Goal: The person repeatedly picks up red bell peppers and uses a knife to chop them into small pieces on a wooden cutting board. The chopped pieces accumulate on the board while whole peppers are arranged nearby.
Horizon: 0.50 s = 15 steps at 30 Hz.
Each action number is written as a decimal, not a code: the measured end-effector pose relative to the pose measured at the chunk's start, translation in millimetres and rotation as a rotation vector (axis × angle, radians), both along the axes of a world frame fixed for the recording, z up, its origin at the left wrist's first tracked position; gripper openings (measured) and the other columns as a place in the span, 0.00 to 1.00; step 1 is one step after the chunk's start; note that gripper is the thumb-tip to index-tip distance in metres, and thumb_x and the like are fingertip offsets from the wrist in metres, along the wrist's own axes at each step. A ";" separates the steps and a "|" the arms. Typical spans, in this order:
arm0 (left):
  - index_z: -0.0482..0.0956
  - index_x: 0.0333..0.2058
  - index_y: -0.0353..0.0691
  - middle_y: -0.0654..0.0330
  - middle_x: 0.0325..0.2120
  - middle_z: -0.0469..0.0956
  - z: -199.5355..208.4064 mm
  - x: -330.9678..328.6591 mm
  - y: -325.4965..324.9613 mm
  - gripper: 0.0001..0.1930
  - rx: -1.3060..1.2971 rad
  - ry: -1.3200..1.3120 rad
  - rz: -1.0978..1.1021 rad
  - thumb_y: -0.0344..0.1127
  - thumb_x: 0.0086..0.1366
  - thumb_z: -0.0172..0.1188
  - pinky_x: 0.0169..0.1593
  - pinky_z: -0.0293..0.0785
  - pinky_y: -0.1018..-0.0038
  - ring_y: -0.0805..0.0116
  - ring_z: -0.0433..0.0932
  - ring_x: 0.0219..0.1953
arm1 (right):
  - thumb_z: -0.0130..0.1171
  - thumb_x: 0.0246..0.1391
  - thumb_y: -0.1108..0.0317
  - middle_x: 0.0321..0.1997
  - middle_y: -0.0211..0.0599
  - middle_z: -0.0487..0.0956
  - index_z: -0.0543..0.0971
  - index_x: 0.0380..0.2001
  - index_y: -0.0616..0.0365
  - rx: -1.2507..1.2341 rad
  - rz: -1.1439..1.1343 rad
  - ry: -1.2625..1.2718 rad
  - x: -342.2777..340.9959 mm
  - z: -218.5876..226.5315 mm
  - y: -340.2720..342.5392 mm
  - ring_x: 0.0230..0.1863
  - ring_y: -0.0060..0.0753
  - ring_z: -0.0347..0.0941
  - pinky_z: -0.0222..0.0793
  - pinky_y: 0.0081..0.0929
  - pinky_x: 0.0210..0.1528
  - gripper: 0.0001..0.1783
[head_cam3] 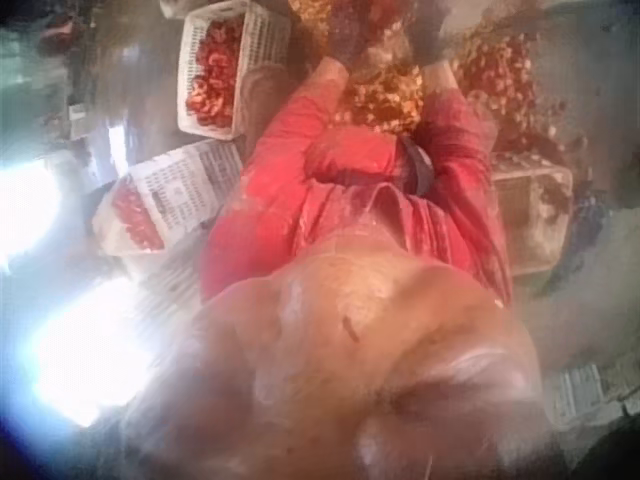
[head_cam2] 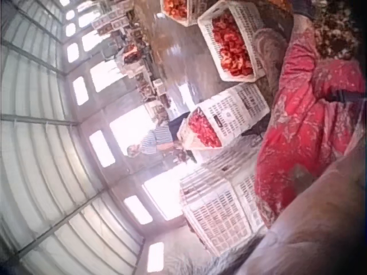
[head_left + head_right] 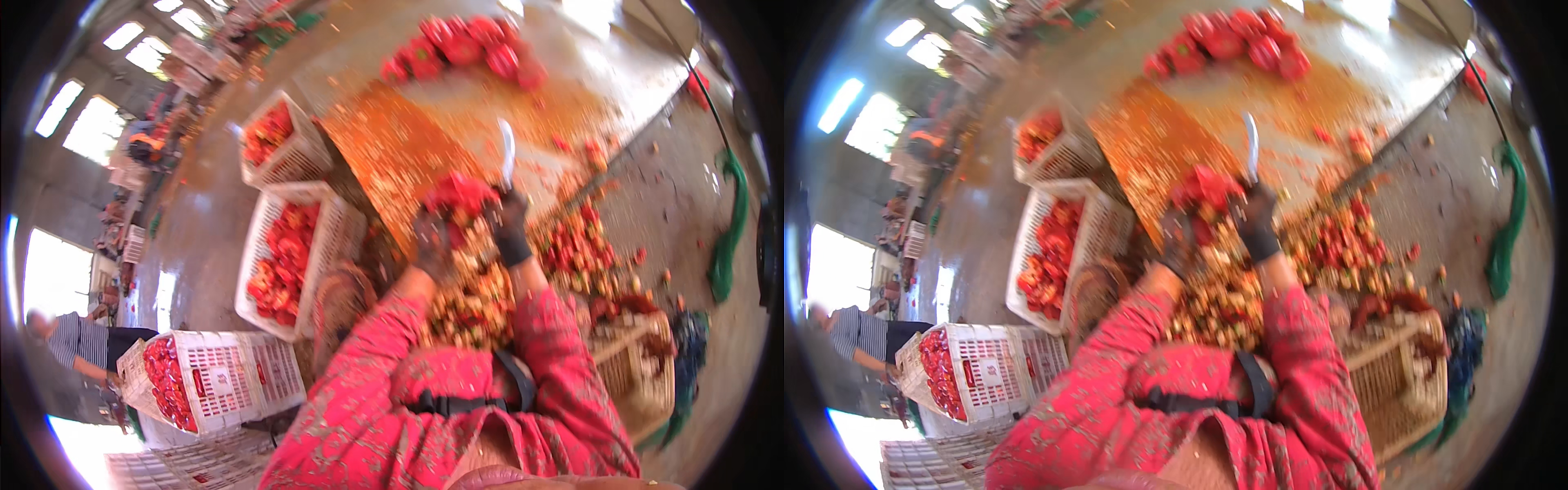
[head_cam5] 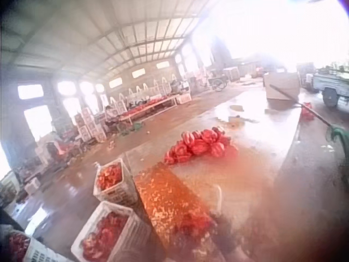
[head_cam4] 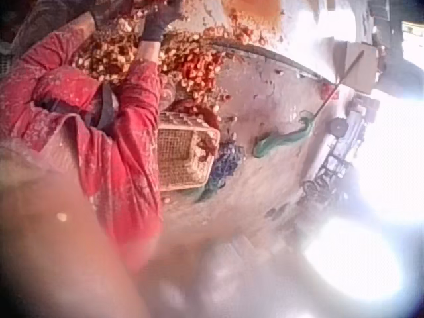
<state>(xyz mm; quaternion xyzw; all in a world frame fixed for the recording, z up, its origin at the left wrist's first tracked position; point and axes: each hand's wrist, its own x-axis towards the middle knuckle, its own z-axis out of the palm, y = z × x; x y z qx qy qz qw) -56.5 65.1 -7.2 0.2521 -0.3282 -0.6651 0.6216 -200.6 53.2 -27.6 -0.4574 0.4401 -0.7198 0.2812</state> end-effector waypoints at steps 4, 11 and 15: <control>0.70 0.45 0.34 0.59 0.38 0.75 8.1 25.2 -5.6 0.23 0.036 -0.232 -0.044 0.36 0.51 0.62 0.46 0.73 0.70 0.63 0.76 0.40 | 0.58 0.47 0.75 0.23 0.30 0.74 0.74 0.30 0.63 0.076 0.185 -0.434 8.7 21.4 7.8 0.23 0.25 0.71 0.70 0.23 0.24 0.06; 0.70 0.46 0.32 0.56 0.35 0.76 10.1 80.1 -38.3 0.21 0.041 -0.720 -0.038 0.28 0.50 0.58 0.39 0.74 0.73 0.66 0.76 0.35 | 0.59 0.46 0.76 0.22 0.32 0.75 0.74 0.28 0.61 0.424 0.234 -0.455 17.4 20.9 2.1 0.23 0.22 0.73 0.72 0.21 0.26 0.05; 0.70 0.45 0.34 0.55 0.31 0.78 37.6 84.8 -38.8 0.21 -0.289 -1.182 -0.075 0.27 0.49 0.58 0.39 0.71 0.72 0.69 0.76 0.33 | 0.60 0.43 0.76 0.18 0.28 0.74 0.75 0.24 0.61 0.373 0.213 -0.408 16.9 29.8 5.3 0.15 0.16 0.67 0.62 0.16 0.14 0.04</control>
